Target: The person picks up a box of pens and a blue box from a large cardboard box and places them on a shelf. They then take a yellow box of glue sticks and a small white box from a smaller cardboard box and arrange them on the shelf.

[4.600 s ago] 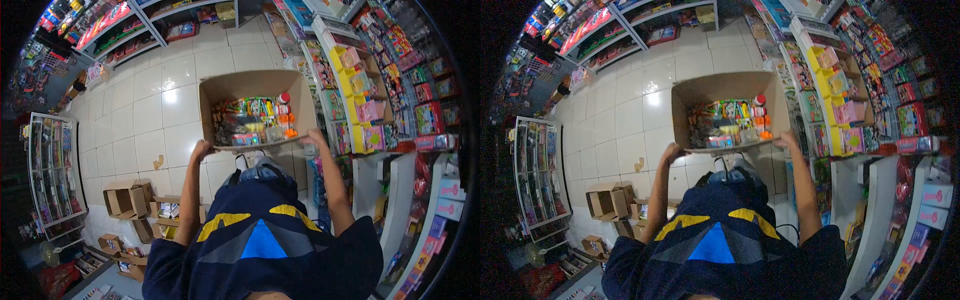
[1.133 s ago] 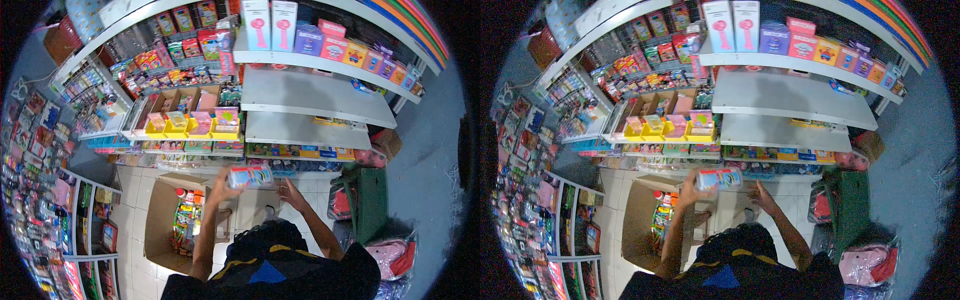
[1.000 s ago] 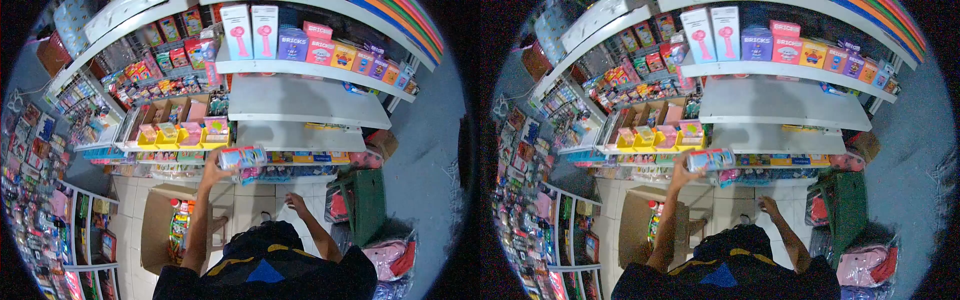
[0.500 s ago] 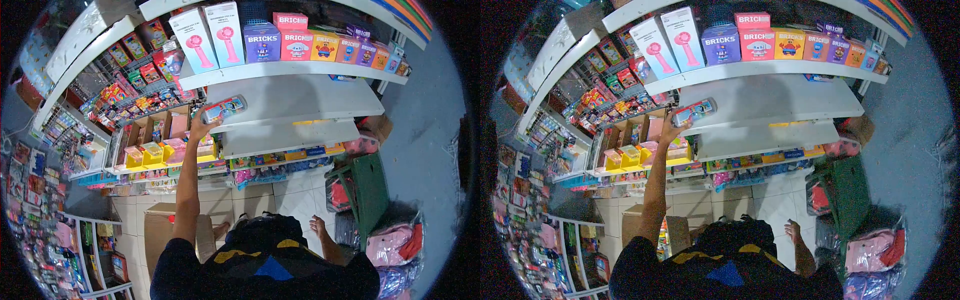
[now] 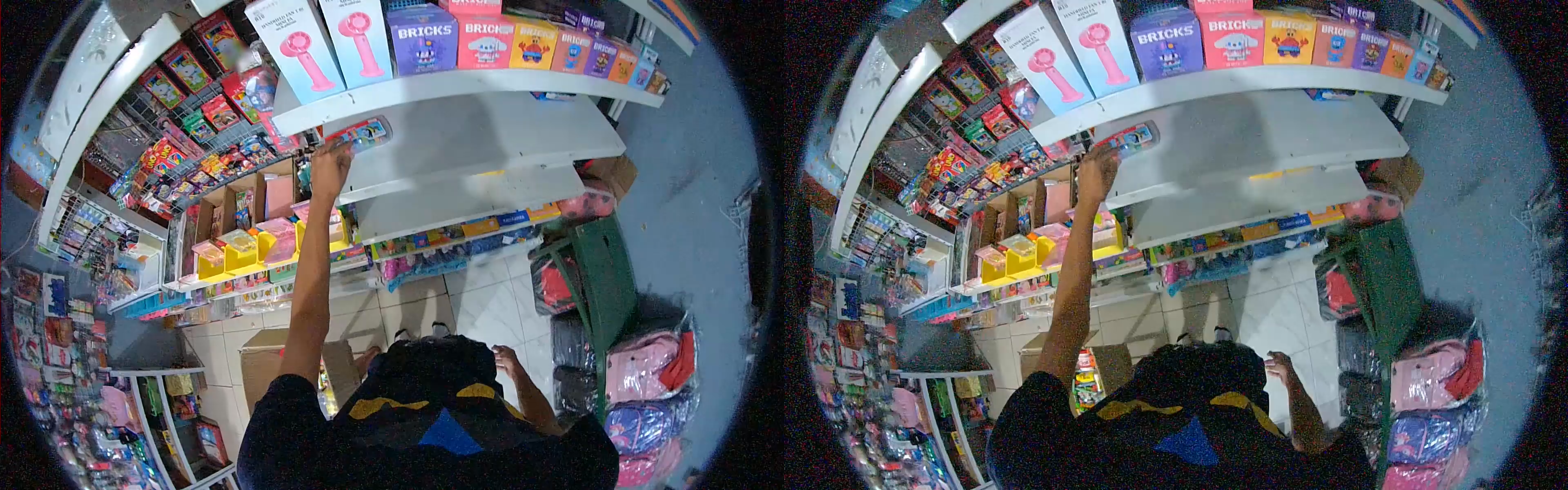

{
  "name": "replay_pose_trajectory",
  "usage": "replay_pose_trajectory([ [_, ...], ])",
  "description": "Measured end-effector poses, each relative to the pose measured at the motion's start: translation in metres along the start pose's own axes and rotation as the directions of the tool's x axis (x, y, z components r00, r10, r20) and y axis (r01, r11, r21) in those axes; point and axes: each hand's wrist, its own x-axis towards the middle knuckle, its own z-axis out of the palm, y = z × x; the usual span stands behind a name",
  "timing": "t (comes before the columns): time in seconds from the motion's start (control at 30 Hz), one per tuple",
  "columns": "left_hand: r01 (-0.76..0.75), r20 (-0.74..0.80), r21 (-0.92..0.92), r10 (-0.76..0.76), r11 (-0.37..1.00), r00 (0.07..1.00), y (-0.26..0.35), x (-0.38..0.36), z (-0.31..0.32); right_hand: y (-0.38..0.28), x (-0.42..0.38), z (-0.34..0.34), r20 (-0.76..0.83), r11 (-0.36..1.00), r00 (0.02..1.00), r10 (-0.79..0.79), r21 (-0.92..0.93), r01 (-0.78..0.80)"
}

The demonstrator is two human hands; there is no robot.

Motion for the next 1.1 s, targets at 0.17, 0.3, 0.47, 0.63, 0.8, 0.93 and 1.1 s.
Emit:
replay_pose_trajectory([
  [0.17,0.091,0.003,0.045,-0.092,0.995,0.996,-0.002,0.009,0.010,0.013,-0.005,0.001,-0.048,0.985,0.998,0.039,-0.165,-0.047],
  [0.3,0.225,0.041,0.044,-0.227,0.973,0.973,-0.013,0.022,0.022,0.025,0.000,-0.013,0.031,1.000,0.999,0.026,0.010,-0.027],
  [0.47,0.192,0.014,0.158,-0.197,0.969,0.980,-0.018,0.027,0.033,0.016,-0.003,-0.006,-0.021,0.994,0.999,0.038,-0.106,-0.040],
  [0.63,0.383,0.078,0.252,-0.413,0.889,0.908,-0.010,0.040,0.034,0.015,0.014,-0.002,-0.013,0.979,1.000,-0.014,-0.204,0.011],
  [0.8,0.224,0.037,0.235,-0.239,0.946,0.970,-0.033,0.038,0.046,0.001,0.018,0.007,-0.024,0.968,0.996,-0.088,-0.236,0.079],
  [0.93,0.319,0.097,0.186,-0.340,0.929,0.935,-0.029,0.043,0.042,-0.013,0.030,0.002,0.026,0.991,0.999,-0.042,-0.124,0.045],
  [1.1,0.214,0.005,0.143,-0.217,0.966,0.976,-0.034,0.038,0.042,-0.023,0.046,-0.003,0.048,0.988,0.999,-0.001,-0.153,0.008],
])
